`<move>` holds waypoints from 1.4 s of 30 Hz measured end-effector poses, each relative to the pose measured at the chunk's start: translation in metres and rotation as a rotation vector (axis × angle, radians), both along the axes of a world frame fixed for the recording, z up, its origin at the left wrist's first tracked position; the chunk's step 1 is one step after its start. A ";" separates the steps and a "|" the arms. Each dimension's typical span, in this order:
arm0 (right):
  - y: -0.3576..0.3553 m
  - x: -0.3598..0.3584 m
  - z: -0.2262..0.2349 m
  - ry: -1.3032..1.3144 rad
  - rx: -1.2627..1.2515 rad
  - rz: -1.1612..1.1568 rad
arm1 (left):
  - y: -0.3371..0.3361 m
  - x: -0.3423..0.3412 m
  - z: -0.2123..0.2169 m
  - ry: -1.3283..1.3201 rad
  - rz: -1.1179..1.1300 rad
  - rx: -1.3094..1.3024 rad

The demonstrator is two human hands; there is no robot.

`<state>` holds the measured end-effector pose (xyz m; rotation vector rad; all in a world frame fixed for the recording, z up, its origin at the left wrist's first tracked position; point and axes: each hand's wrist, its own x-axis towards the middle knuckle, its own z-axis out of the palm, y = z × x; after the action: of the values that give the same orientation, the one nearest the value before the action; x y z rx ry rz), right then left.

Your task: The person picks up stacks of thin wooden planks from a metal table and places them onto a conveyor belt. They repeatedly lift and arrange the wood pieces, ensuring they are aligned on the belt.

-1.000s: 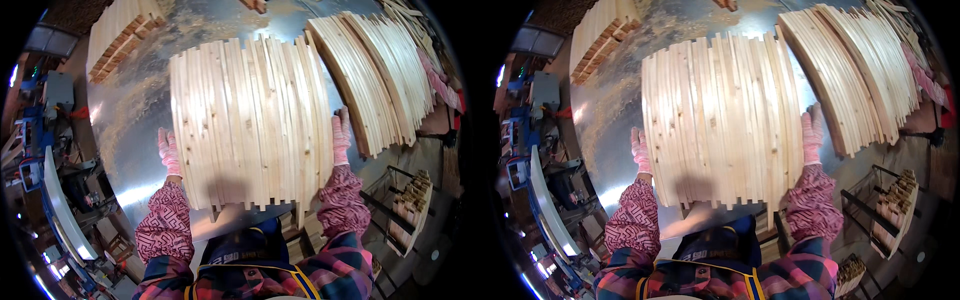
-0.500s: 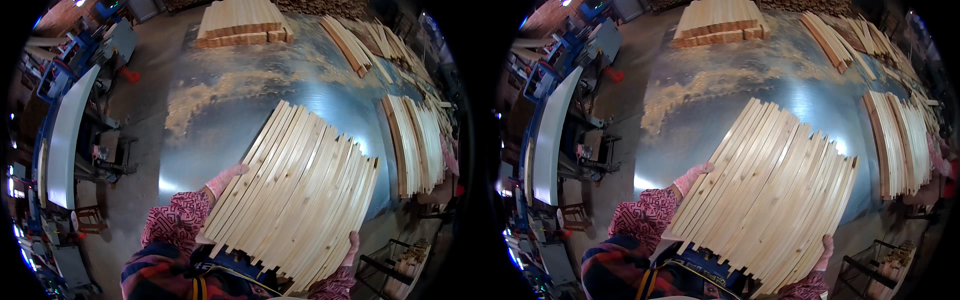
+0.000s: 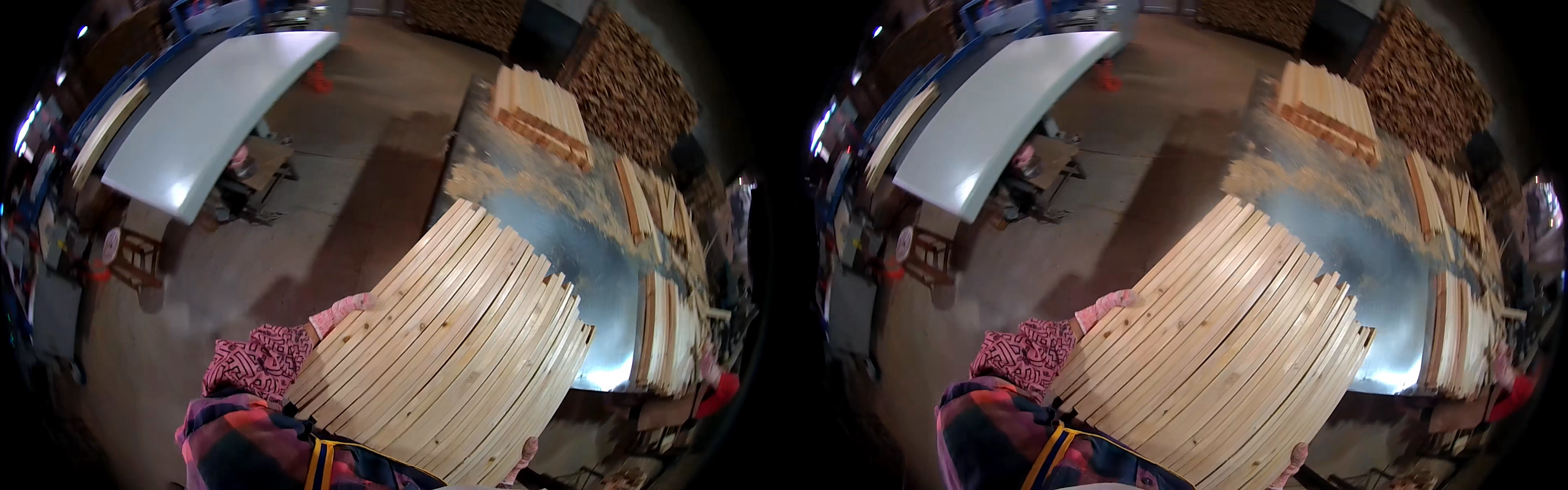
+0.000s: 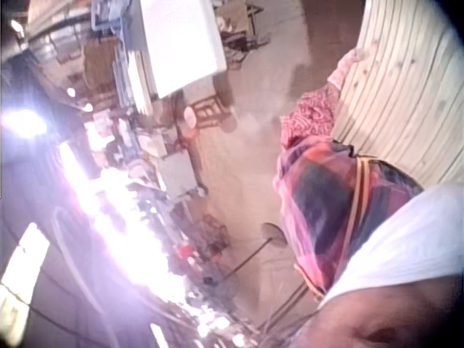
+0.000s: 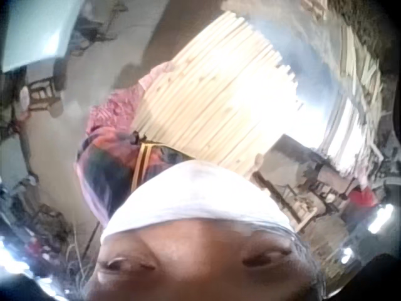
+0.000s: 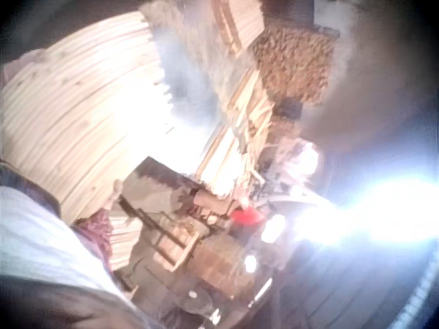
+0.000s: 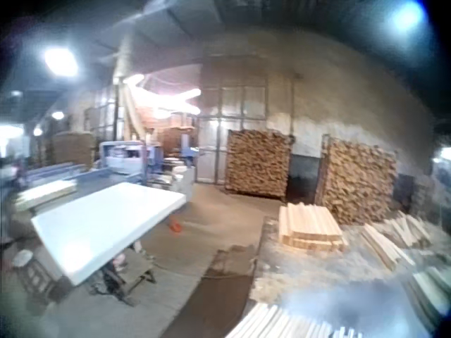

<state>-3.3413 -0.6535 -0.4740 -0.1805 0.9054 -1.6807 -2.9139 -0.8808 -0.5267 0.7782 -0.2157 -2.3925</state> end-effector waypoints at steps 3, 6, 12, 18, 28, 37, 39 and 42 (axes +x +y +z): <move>-0.001 -0.003 0.007 0.031 -0.106 0.062 | 0.027 0.009 0.033 -0.063 0.065 -0.114; 0.002 -0.032 0.004 0.025 -0.229 0.159 | 0.077 -0.001 0.055 -0.189 0.225 -0.198; -0.014 -0.121 -0.042 0.019 -0.391 0.282 | 0.095 -0.076 -0.001 -0.193 0.351 -0.468; -0.032 -0.160 -0.056 -0.004 -0.518 0.437 | 0.110 -0.122 -0.023 -0.203 0.479 -0.592; -0.079 -0.287 0.000 0.279 -0.300 0.708 | 0.181 -0.199 0.089 -2.013 0.427 -0.880; -0.099 -0.366 0.003 0.289 -0.350 0.737 | 0.249 -0.336 0.201 -2.123 0.233 -0.513; -0.092 -0.353 0.023 0.371 -0.450 0.714 | 0.252 -0.330 0.202 -2.211 0.292 -0.547; -0.073 -0.327 0.067 0.202 -0.359 0.893 | 0.268 -0.316 0.205 -2.314 0.316 -0.469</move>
<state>-3.6679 -0.7267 -0.4072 -0.8742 0.5210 -0.9681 -3.2302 -0.6126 -0.3219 2.4489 -1.2076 -0.0485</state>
